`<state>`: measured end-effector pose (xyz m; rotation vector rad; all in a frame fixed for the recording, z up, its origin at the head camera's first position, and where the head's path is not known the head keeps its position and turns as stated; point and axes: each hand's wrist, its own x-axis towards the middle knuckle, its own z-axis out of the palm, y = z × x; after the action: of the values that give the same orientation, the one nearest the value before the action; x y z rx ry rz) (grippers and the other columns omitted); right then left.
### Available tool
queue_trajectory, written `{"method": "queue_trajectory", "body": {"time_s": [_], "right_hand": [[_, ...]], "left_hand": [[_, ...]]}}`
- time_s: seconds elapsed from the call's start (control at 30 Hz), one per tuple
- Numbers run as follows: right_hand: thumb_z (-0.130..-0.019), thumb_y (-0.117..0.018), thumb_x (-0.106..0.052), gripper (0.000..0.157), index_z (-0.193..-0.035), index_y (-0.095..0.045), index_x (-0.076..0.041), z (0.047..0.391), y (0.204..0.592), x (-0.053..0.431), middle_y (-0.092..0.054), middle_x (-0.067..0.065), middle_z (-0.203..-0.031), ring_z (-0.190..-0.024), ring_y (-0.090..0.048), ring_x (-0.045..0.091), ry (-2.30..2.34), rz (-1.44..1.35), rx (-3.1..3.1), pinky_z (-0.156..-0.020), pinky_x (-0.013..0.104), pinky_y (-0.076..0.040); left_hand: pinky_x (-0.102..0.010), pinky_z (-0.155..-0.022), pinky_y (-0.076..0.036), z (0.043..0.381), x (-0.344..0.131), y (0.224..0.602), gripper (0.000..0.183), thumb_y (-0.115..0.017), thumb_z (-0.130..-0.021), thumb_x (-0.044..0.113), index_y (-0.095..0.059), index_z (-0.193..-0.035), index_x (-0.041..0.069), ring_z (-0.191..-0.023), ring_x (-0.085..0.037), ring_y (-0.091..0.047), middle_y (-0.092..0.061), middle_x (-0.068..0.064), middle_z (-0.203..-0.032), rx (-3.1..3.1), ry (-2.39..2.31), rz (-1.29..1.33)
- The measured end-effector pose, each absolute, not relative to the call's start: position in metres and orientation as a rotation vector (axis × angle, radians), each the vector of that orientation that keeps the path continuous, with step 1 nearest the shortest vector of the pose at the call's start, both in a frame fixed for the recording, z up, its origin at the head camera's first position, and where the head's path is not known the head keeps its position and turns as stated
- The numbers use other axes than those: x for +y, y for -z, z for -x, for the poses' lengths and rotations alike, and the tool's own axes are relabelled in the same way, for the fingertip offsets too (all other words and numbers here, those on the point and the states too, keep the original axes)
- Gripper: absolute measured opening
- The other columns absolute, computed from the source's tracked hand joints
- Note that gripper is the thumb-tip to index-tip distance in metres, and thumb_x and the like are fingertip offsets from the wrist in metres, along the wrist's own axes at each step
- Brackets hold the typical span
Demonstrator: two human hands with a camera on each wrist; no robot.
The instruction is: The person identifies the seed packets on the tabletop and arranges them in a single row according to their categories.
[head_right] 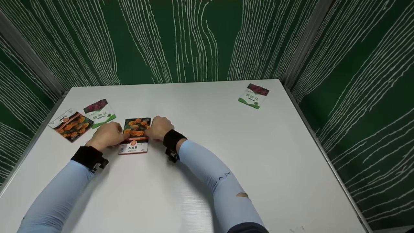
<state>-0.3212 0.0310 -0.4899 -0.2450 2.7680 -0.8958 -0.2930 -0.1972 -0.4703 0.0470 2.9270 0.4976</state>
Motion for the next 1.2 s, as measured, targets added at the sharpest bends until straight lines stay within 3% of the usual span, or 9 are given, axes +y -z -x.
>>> {"method": "queue_trajectory", "body": {"time_s": [0.17,0.33,0.57,0.8,0.97,1.2], "right_hand": [[-0.101,-0.082,-0.042,0.032,-0.109,-0.088,-0.012,0.319,0.48,0.034,-0.087,0.006,-0.112,-0.103,-0.078,0.027,0.905,0.223,2.803,-0.091,0.042,-0.065],[-0.1,-0.083,-0.045,0.037,-0.114,-0.085,-0.011,0.319,0.476,0.036,-0.084,0.009,-0.12,-0.113,-0.077,0.03,0.907,0.227,2.812,-0.098,0.045,-0.064],[-0.101,-0.083,-0.041,0.043,-0.13,-0.079,-0.009,0.316,0.472,0.04,-0.079,0.014,-0.14,-0.128,-0.074,0.035,0.904,0.226,2.836,-0.108,0.049,-0.061],[-0.102,-0.082,-0.041,0.049,-0.138,-0.076,-0.008,0.317,0.474,0.044,-0.08,0.013,-0.132,-0.12,-0.075,0.034,0.916,0.232,2.842,-0.104,0.049,-0.062],[-0.099,-0.081,-0.044,0.047,-0.133,-0.078,-0.012,0.324,0.486,0.049,-0.082,0.011,-0.121,-0.105,-0.076,0.03,0.962,0.293,2.838,-0.091,0.048,-0.062],[-0.099,-0.08,-0.036,0.042,-0.132,-0.078,-0.01,0.32,0.479,0.053,-0.082,0.013,-0.124,-0.103,-0.075,0.03,0.957,0.297,2.837,-0.091,0.048,-0.062]], "left_hand": [[-0.039,-0.065,-0.047,0.292,-0.2,0.467,0.037,-0.067,-0.106,0.031,-0.077,-0.109,-0.005,-0.079,-0.03,-0.066,-0.078,-0.023,-0.102,2.915,-0.491,-0.038],[-0.04,-0.064,-0.048,0.291,-0.203,0.468,0.035,-0.064,-0.108,0.028,-0.078,-0.113,-0.004,-0.076,-0.029,-0.066,-0.075,-0.018,-0.094,2.924,-0.503,-0.028],[-0.059,-0.078,-0.062,0.291,-0.208,0.469,0.042,-0.062,-0.109,0.027,-0.075,-0.13,-0.007,-0.093,-0.043,-0.076,-0.08,-0.03,-0.116,3.06,-0.553,-0.068],[-0.067,-0.08,-0.063,0.291,-0.215,0.47,0.04,-0.063,-0.109,0.023,-0.074,-0.131,-0.008,-0.097,-0.052,-0.077,-0.079,-0.034,-0.118,3.226,-0.522,-0.093],[-0.073,-0.078,-0.063,0.294,-0.219,0.473,0.043,-0.067,-0.107,0.024,-0.071,-0.13,-0.012,-0.104,-0.06,-0.073,-0.075,-0.04,-0.118,3.303,-0.465,-0.04],[-0.079,-0.094,-0.059,0.302,-0.229,0.479,0.063,-0.066,-0.107,0.032,-0.058,-0.145,-0.017,-0.125,-0.067,-0.062,-0.066,-0.046,-0.134,3.294,-0.46,0.069]]}}
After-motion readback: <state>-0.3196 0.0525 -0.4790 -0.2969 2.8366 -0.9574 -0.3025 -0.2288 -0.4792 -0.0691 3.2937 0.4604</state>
